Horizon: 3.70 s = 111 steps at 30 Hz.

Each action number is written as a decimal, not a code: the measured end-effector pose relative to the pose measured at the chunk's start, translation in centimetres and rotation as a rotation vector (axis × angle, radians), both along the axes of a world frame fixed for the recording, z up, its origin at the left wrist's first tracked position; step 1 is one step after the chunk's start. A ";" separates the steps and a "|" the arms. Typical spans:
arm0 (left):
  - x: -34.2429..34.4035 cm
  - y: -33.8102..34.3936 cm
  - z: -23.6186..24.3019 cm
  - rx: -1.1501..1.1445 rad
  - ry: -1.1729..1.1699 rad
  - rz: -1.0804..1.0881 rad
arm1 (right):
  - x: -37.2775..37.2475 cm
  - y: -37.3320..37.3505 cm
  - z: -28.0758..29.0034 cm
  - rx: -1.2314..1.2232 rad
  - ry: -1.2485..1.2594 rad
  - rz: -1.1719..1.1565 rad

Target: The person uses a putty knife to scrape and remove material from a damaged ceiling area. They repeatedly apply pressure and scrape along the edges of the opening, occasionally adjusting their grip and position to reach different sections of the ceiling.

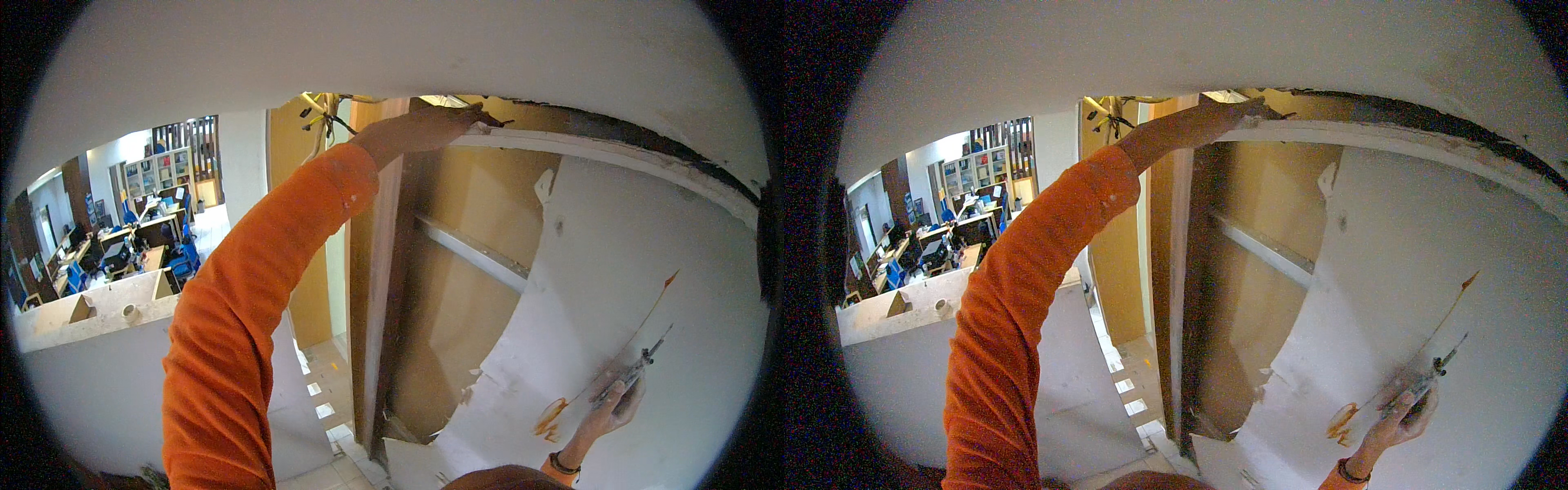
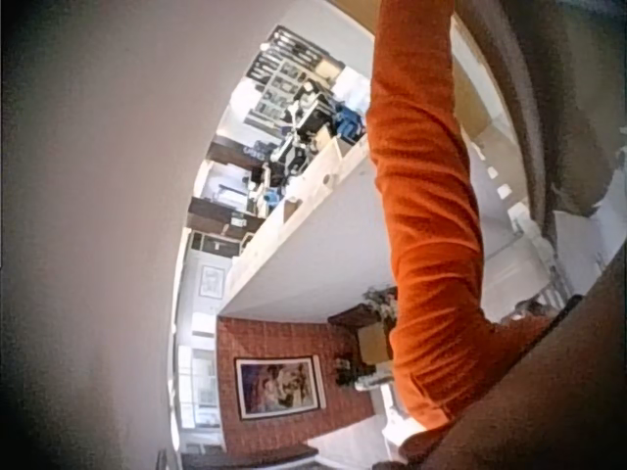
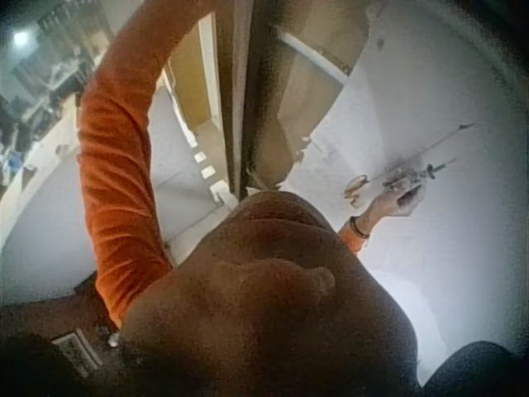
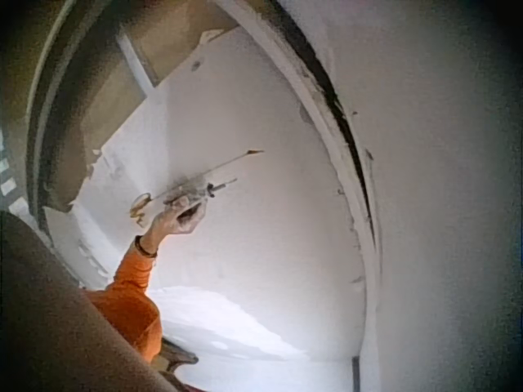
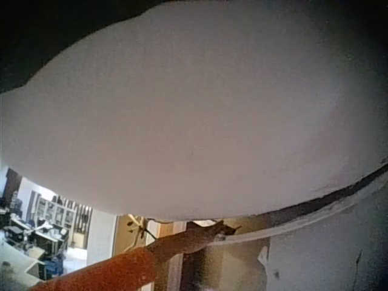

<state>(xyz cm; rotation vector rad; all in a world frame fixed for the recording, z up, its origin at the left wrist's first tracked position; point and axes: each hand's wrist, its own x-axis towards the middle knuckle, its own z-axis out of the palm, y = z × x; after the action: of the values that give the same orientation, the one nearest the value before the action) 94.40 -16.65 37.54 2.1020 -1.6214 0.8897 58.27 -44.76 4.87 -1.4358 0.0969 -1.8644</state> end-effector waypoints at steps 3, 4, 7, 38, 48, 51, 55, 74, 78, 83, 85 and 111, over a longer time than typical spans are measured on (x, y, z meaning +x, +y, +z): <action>0.0 -0.1 0.1 0.006 0.056 0.003 | -0.1 -0.4 -0.2 0.004 0.002 -0.023; 0.0 0.0 0.1 0.014 0.073 0.008 | -0.1 -0.4 -0.2 0.004 0.003 -0.042; -0.3 0.2 0.9 0.029 0.107 0.030 | 0.0 -1.3 -0.8 -0.014 0.007 -0.100; -3.3 -1.0 -7.3 -0.716 -0.160 0.213 | 0.6 0.6 0.1 -0.029 -0.084 0.045; 5.7 -3.8 -11.4 -1.295 0.537 -0.190 | -1.0 -1.4 -1.6 -0.120 0.090 -0.104; 10.4 -3.9 -11.0 -1.188 0.757 -0.704 | -0.5 -1.8 -1.7 -0.151 0.080 -0.096; 5.6 -6.4 -9.9 -1.116 0.917 -1.194 | -1.6 -2.3 -2.5 -0.158 0.132 -0.175; 8.1 -5.7 -6.8 -1.152 0.683 -0.902 | -0.5 -2.7 -3.0 -0.150 0.036 -0.181; 6.9 -3.4 -6.5 -1.143 1.154 -1.144 | -1.2 -2.0 -3.3 -0.037 0.095 -0.113; 5.8 -3.5 -8.1 -1.209 0.968 -0.663 | -1.6 -1.5 -3.6 -0.002 0.083 -0.042; 6.6 -2.3 -8.5 -1.176 0.775 -0.454 | -1.1 -1.3 -3.6 0.011 0.040 -0.034; 13.6 -1.6 -7.2 -0.865 -0.557 0.219 | 0.0 -3.3 -7.0 0.088 -0.137 0.059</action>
<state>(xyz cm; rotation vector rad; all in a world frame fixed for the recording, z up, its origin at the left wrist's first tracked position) 107.99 -18.26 30.36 1.4728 -0.8954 1.9449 58.28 -48.09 -2.13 -1.2355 0.0675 -1.8814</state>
